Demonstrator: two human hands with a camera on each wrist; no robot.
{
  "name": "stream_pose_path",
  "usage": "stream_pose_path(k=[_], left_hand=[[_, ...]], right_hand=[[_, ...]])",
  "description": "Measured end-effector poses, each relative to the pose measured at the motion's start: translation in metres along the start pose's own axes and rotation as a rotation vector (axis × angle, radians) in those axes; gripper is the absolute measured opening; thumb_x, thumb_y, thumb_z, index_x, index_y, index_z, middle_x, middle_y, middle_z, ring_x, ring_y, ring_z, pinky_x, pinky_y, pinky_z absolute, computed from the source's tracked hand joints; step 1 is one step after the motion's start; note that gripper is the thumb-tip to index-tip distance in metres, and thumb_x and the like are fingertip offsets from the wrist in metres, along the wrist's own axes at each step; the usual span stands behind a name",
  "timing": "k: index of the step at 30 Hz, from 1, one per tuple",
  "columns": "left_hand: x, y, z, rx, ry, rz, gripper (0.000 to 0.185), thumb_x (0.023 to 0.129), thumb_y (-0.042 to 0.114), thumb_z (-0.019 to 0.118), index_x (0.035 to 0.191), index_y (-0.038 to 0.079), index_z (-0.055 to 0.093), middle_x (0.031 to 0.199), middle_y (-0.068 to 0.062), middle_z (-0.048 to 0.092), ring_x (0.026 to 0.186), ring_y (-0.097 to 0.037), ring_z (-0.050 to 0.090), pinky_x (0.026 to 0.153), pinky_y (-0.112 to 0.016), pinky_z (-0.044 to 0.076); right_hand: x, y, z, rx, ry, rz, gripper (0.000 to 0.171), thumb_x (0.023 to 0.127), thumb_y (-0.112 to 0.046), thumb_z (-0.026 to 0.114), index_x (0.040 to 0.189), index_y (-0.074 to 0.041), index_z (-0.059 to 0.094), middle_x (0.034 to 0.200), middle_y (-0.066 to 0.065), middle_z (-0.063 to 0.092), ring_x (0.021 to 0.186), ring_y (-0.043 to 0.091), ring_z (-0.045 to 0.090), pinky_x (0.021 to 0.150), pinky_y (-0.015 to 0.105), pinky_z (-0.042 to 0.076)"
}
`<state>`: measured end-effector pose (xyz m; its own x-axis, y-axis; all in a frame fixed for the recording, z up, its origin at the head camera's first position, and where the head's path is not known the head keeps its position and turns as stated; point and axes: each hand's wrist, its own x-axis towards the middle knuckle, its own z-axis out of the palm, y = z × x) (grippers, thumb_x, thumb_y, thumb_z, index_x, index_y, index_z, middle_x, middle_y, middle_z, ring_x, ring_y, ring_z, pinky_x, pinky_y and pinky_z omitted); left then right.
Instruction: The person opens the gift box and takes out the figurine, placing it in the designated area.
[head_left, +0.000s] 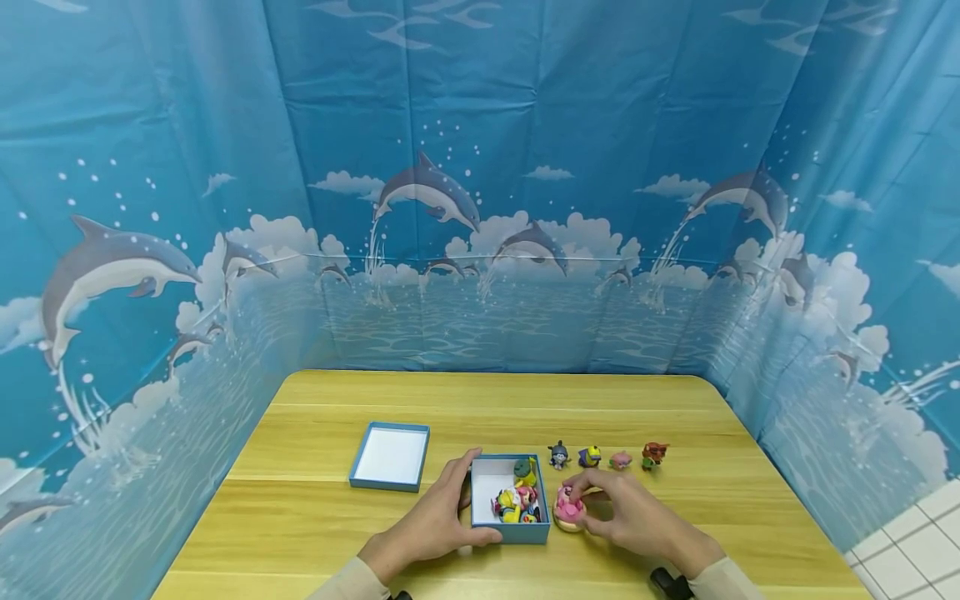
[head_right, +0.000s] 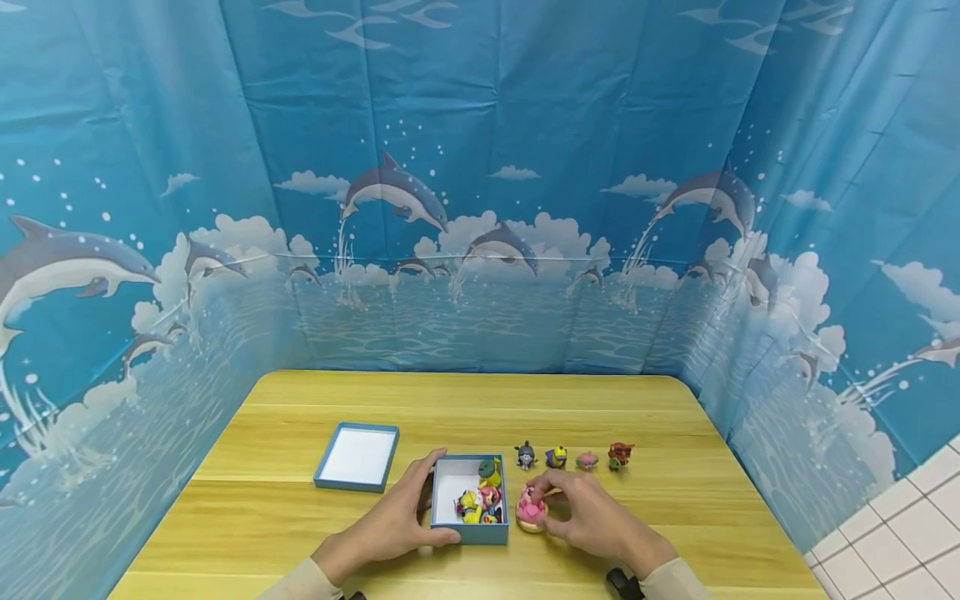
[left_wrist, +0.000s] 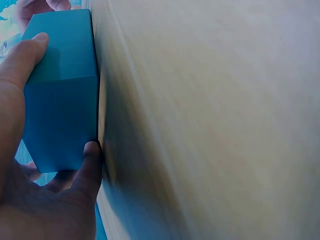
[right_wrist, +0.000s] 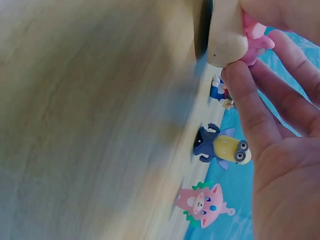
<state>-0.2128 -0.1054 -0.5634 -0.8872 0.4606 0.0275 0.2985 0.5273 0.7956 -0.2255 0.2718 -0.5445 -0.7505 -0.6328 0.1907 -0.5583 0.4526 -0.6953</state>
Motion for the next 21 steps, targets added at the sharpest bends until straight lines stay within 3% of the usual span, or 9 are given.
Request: stream_pose_path(k=[7,21], left_hand=[[-0.0001,0.0005,0.0005,0.016,0.003,-0.007,0.128,0.094,0.063,0.096,0.188,0.023,0.018,0.184,-0.013,0.039,0.145,-0.023,0.061,0.127,-0.042,0.055],[-0.0021,0.003,0.0002,0.028,0.006,-0.014,0.129,0.093,0.065,0.095,0.188,0.023,0.018,0.184,-0.013,0.039,0.147,-0.024,0.061,0.129,-0.049,0.053]], right_hand=[[-0.0007,0.0008,-0.0016,-0.003,-0.027,-0.01,0.043,0.101,0.004,0.084,0.14,-0.009,0.072,0.141,0.009,0.079,0.132,0.028,0.078,0.105,0.043,0.069],[-0.0024,0.0006,-0.0032,-0.043,-0.039,-0.035,0.041,0.103,0.0,0.085,0.14,-0.014,0.073,0.143,0.007,0.079,0.131,0.022,0.077,0.102,0.045,0.07]])
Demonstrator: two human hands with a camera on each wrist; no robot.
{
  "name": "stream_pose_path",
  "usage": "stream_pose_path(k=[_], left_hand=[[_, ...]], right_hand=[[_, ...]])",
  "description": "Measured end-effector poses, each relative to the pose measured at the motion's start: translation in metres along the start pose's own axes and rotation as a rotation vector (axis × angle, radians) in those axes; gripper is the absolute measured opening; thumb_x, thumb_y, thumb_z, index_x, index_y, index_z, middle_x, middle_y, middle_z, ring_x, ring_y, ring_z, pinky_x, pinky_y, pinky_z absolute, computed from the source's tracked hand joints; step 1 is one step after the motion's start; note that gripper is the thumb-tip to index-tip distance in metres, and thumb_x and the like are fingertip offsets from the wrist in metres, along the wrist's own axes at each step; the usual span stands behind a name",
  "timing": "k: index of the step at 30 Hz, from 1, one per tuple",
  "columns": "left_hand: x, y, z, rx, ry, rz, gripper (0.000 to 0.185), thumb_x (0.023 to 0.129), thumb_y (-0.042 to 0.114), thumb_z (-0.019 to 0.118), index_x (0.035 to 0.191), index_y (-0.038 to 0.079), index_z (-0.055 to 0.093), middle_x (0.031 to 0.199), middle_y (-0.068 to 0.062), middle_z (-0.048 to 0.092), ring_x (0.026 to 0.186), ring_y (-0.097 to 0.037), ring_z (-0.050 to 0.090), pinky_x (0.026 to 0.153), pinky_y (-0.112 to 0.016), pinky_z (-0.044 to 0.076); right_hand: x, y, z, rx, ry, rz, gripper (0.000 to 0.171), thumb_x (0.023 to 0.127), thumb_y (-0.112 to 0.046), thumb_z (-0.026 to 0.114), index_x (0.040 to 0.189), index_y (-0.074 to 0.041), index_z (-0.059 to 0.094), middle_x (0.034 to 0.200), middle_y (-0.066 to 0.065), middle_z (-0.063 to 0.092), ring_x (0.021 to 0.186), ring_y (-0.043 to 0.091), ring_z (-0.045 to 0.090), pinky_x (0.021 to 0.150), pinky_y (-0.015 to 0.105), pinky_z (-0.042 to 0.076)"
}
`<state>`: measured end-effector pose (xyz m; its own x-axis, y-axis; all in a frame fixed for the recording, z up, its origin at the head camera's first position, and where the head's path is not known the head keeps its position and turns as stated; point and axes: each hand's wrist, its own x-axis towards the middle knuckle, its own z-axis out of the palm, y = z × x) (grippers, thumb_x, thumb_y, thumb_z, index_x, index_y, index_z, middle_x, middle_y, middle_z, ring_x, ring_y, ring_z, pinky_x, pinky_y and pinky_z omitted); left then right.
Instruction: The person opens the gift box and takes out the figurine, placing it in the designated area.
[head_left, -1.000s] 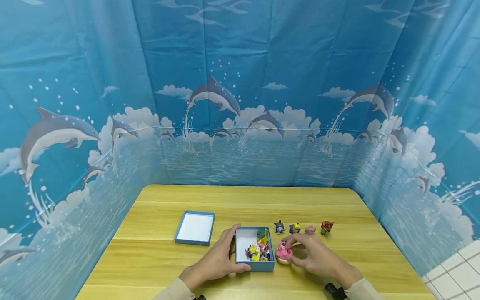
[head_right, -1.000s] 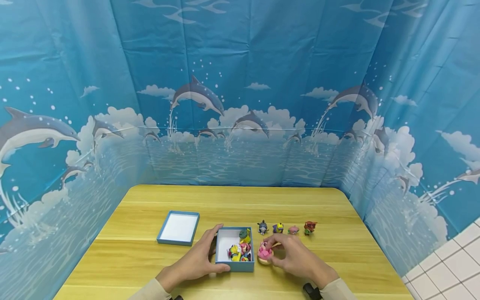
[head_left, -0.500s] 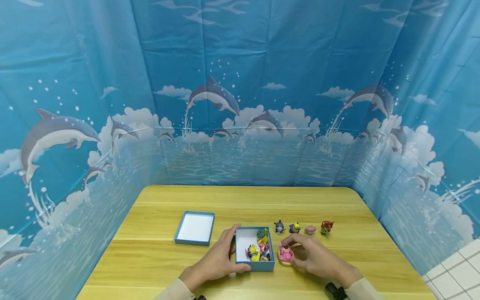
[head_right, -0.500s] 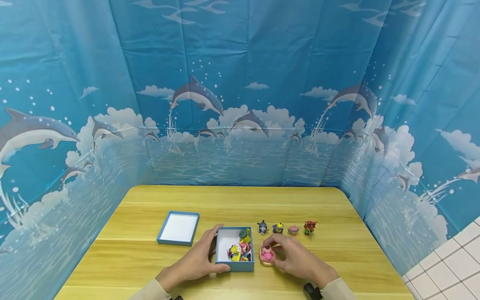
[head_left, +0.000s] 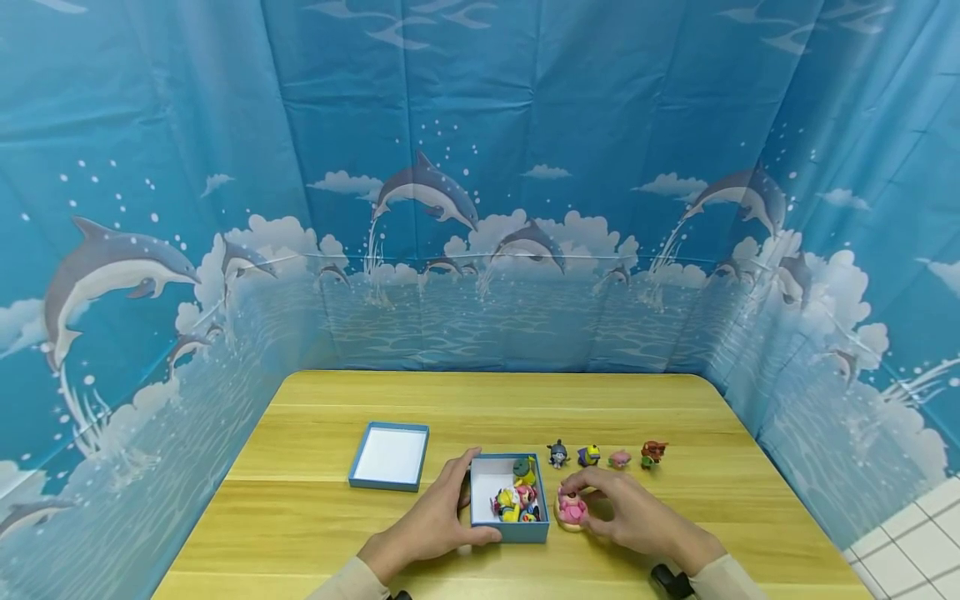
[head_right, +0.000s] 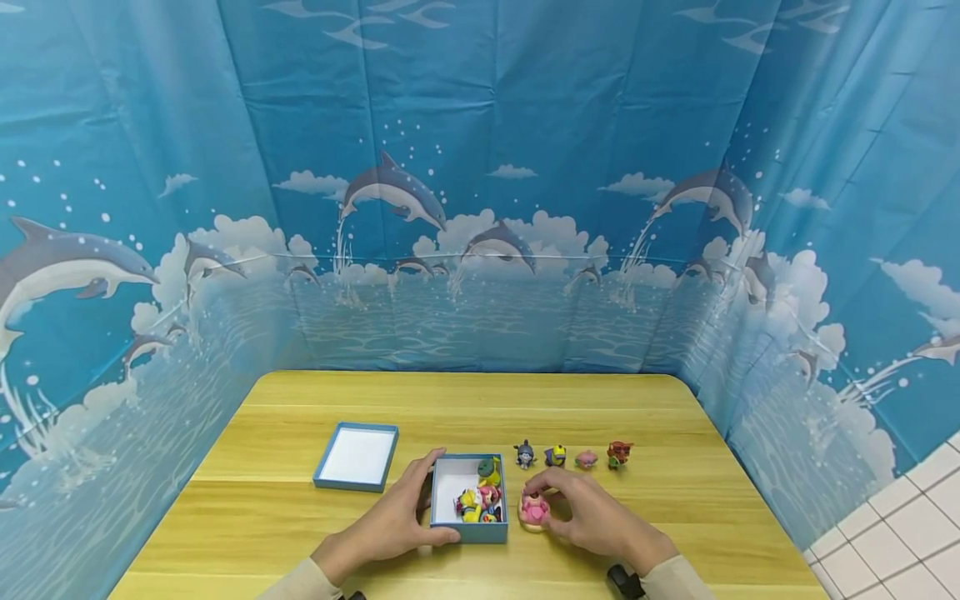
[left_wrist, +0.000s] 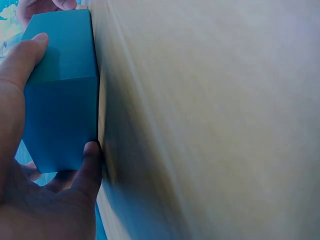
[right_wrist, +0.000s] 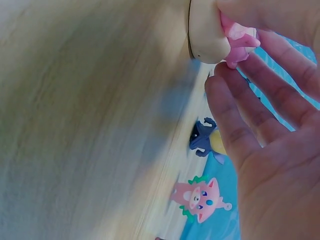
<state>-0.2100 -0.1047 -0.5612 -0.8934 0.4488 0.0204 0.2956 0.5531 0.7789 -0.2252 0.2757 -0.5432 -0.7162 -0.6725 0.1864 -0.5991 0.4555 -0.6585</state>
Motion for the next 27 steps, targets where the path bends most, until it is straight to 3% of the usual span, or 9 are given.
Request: stream_pose_path(k=[6,11,27], left_hand=[[0.0,0.0,-0.001,-0.005,-0.002,0.003,0.129,0.094,0.064,0.095,0.188,0.024,0.018,0.183,-0.014,0.04,0.145,-0.023,0.062,0.127,-0.044,0.054],[0.001,-0.001,-0.001,-0.011,-0.002,0.011,0.129,0.093,0.064,0.096,0.188,0.023,0.019,0.182,-0.014,0.04,0.144,-0.021,0.063,0.126,-0.04,0.055],[0.0,0.0,0.0,-0.01,-0.002,0.007,0.129,0.094,0.064,0.096,0.188,0.025,0.018,0.184,-0.014,0.039,0.147,-0.024,0.061,0.128,-0.045,0.054]], right_hand=[[0.001,-0.001,0.0,-0.022,0.009,-0.036,0.041,0.103,-0.001,0.086,0.14,-0.012,0.074,0.142,0.008,0.079,0.13,0.025,0.078,0.1,0.044,0.071],[0.0,-0.002,0.0,-0.105,0.036,-0.064,0.047,0.099,0.0,0.09,0.141,-0.014,0.074,0.142,0.004,0.08,0.13,0.025,0.078,0.104,0.044,0.07],[0.004,-0.015,-0.006,-0.228,0.052,0.004,0.048,0.104,-0.015,0.09,0.148,-0.019,0.073,0.149,-0.003,0.078,0.139,0.028,0.074,0.114,0.046,0.065]])
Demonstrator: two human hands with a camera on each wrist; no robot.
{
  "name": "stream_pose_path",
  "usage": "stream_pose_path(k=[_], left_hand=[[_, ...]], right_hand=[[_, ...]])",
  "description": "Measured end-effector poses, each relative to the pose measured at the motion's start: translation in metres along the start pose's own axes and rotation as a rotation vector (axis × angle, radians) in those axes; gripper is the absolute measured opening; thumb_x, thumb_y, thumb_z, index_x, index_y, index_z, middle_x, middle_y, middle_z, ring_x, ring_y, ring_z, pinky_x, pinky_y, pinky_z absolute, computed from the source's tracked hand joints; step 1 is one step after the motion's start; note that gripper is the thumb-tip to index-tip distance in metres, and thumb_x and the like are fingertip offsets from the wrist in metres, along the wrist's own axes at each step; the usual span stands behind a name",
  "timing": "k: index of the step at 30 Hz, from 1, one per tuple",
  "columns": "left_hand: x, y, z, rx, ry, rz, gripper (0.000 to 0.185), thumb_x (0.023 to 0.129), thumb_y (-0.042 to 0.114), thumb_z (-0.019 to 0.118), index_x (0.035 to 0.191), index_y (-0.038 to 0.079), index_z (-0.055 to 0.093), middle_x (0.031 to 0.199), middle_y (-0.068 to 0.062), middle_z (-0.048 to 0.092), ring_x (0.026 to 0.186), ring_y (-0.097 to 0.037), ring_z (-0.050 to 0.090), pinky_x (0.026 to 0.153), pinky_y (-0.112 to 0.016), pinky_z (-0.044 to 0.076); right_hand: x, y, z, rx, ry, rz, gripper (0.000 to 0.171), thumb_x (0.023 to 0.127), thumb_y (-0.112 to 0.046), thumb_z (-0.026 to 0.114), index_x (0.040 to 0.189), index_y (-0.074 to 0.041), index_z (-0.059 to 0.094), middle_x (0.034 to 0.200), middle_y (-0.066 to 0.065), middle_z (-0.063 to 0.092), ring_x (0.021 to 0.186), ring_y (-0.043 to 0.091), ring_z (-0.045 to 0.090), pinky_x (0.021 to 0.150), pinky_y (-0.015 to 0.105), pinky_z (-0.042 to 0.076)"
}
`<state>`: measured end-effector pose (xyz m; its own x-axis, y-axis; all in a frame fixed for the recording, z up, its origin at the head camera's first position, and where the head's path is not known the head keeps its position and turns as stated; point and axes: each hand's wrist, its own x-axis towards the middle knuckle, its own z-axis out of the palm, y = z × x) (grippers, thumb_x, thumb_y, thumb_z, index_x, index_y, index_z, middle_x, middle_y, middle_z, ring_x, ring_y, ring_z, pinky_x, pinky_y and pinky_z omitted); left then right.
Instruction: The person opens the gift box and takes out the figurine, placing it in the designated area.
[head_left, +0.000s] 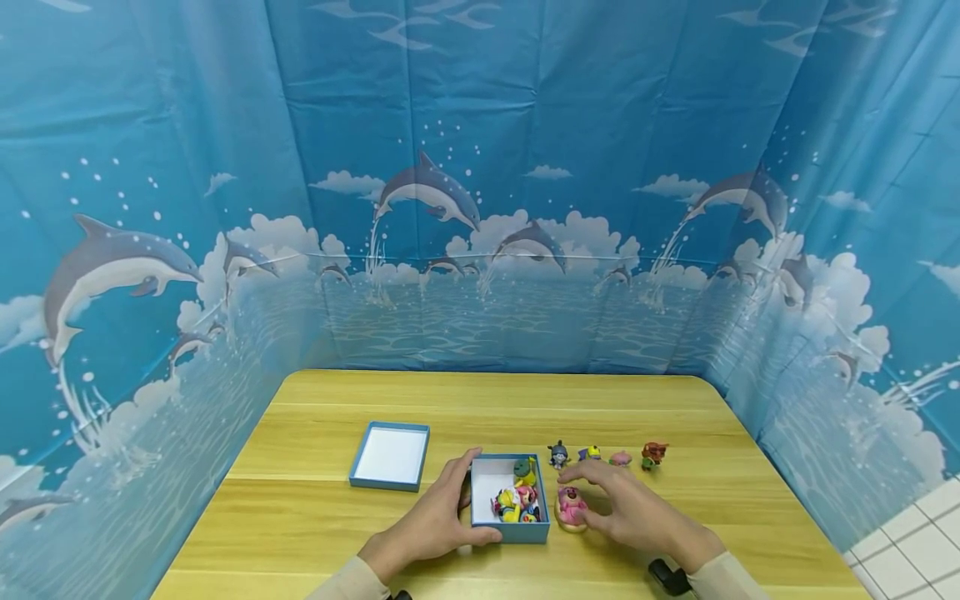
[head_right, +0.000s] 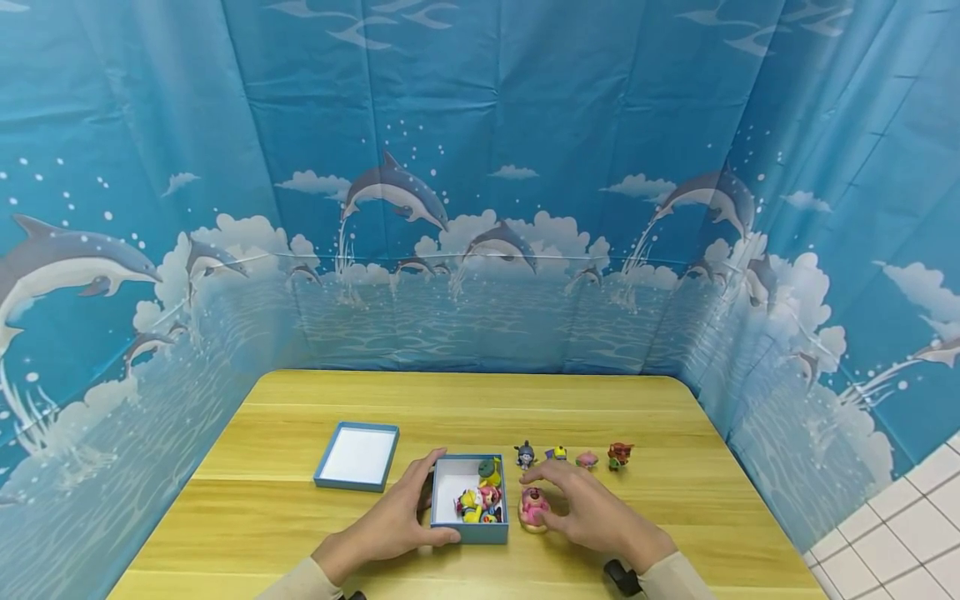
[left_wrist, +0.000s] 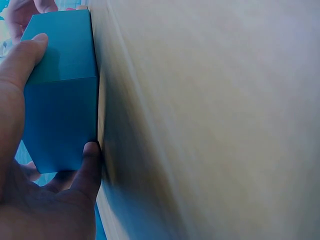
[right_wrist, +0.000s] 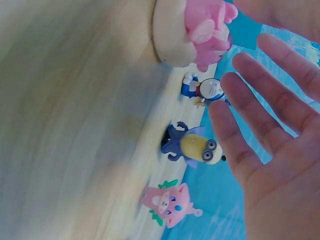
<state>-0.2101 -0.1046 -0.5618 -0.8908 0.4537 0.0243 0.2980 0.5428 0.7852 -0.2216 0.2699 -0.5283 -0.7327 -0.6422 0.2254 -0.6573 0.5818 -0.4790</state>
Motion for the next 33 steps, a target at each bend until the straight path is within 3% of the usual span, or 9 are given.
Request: stream_pose_path(k=[14,22,29,33], left_hand=[[0.002,0.0,0.0,0.007,0.006,0.0,0.129,0.094,0.065,0.095,0.188,0.023,0.017,0.185,-0.015,0.037,0.151,-0.026,0.06,0.129,-0.049,0.053],[0.002,-0.002,0.001,-0.012,0.007,-0.002,0.129,0.094,0.062,0.096,0.188,0.022,0.017,0.183,-0.014,0.039,0.145,-0.022,0.061,0.126,-0.039,0.055],[0.004,-0.001,0.001,0.004,0.007,-0.007,0.129,0.094,0.065,0.095,0.189,0.025,0.017,0.184,-0.014,0.038,0.152,-0.027,0.06,0.129,-0.05,0.053],[0.005,-0.001,0.001,-0.004,0.003,-0.003,0.128,0.095,0.063,0.095,0.189,0.023,0.017,0.185,-0.015,0.038,0.153,-0.028,0.06,0.129,-0.049,0.054]], right_hand=[[0.016,-0.012,-0.001,-0.073,0.086,-0.093,0.049,0.105,-0.01,0.089,0.148,-0.027,0.073,0.146,-0.006,0.077,0.135,0.022,0.075,0.11,0.045,0.067],[0.024,-0.021,-0.003,-0.065,0.025,-0.043,0.04,0.109,-0.014,0.084,0.148,-0.022,0.076,0.151,-0.004,0.076,0.144,0.028,0.071,0.116,0.054,0.063],[0.031,-0.024,-0.006,-0.049,0.003,-0.096,0.04,0.112,-0.022,0.082,0.15,-0.029,0.072,0.151,-0.004,0.075,0.14,0.025,0.072,0.113,0.049,0.064],[0.037,-0.027,-0.007,-0.041,-0.027,-0.076,0.042,0.11,-0.021,0.084,0.15,-0.029,0.072,0.152,-0.005,0.075,0.142,0.025,0.072,0.113,0.052,0.065]])
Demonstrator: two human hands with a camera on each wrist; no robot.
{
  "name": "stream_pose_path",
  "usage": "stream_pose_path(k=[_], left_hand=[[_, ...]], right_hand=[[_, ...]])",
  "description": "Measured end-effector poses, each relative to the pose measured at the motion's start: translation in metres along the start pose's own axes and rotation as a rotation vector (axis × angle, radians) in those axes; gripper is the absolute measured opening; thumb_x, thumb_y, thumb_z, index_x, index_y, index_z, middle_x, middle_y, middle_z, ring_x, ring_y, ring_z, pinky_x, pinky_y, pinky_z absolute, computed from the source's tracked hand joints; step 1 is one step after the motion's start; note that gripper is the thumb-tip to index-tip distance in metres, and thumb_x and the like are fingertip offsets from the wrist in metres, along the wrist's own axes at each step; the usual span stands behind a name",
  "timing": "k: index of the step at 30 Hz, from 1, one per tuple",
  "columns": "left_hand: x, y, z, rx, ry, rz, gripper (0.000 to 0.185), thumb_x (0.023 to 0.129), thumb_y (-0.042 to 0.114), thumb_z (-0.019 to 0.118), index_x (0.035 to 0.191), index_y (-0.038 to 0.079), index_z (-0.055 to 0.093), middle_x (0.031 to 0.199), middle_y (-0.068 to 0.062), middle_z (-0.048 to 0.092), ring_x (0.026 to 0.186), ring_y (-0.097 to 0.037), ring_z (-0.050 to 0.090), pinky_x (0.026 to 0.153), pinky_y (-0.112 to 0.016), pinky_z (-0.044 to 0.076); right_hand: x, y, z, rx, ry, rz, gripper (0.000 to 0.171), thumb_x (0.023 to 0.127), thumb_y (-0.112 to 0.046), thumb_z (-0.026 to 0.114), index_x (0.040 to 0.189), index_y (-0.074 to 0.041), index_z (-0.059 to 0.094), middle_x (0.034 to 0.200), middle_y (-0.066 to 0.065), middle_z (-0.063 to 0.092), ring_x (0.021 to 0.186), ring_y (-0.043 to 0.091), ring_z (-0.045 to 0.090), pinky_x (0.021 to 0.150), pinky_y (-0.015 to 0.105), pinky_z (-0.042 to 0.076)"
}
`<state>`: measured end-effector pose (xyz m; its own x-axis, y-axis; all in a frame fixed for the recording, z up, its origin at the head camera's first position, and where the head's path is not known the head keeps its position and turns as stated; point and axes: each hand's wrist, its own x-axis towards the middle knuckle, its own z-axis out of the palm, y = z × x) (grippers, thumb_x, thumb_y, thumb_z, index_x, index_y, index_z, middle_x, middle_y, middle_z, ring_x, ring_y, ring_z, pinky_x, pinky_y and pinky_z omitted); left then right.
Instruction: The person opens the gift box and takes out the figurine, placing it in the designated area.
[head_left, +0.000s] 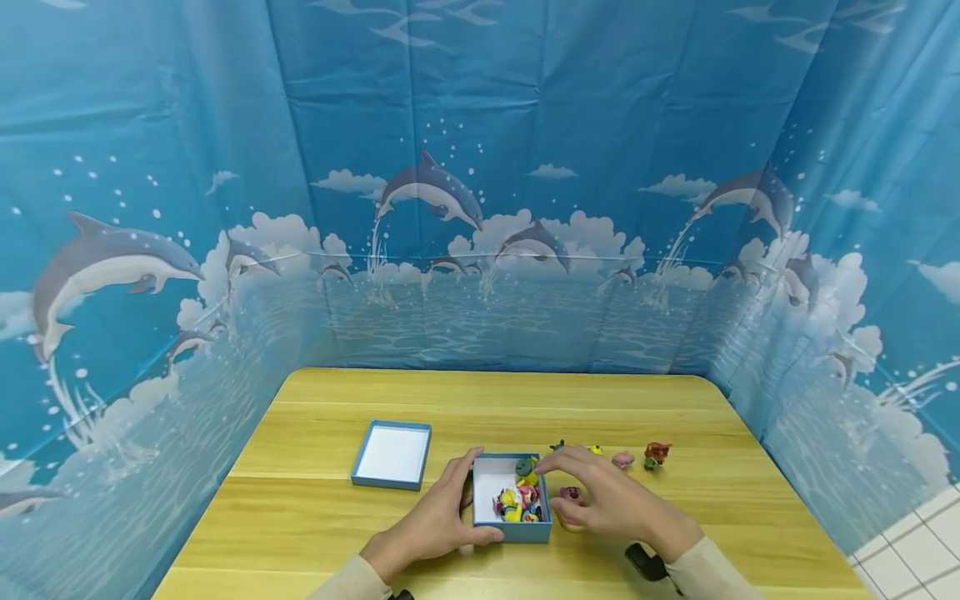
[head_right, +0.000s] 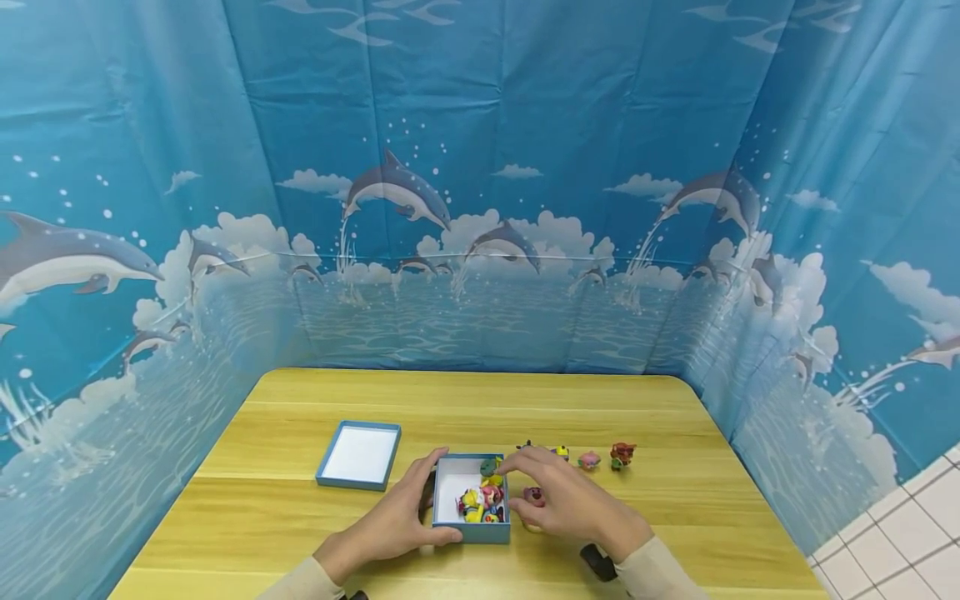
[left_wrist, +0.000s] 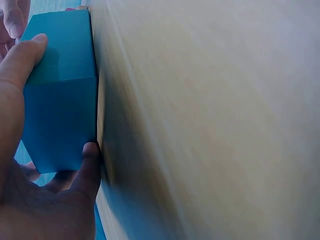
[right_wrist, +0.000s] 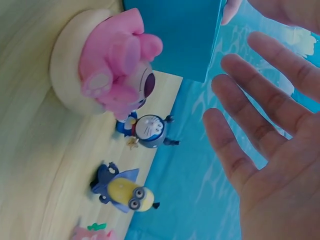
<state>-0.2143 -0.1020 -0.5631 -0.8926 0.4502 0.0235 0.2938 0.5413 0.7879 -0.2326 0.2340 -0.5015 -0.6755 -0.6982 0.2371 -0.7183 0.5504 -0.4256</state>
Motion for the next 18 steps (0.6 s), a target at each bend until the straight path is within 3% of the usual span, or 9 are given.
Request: stream_pose_path(k=[11,18], left_hand=[[0.002,-0.004,-0.006,0.008,-0.006,0.022,0.128,0.096,0.064,0.094,0.188,0.02,0.017,0.183,-0.015,0.039,0.148,-0.026,0.062,0.127,-0.045,0.055],[0.005,-0.006,-0.009,-0.019,-0.021,0.02,0.127,0.096,0.062,0.094,0.189,0.022,0.017,0.184,-0.015,0.038,0.146,-0.023,0.063,0.126,-0.04,0.057]], right_hand=[[0.019,-0.009,0.0,-0.026,-0.037,-0.015,0.041,0.11,-0.024,0.084,0.15,-0.024,0.075,0.15,-0.006,0.076,0.139,0.021,0.072,0.118,0.061,0.06],[0.029,-0.012,-0.001,-0.024,-0.075,-0.021,0.037,0.109,-0.023,0.085,0.145,-0.022,0.077,0.146,-0.004,0.078,0.138,0.025,0.073,0.114,0.057,0.063]])
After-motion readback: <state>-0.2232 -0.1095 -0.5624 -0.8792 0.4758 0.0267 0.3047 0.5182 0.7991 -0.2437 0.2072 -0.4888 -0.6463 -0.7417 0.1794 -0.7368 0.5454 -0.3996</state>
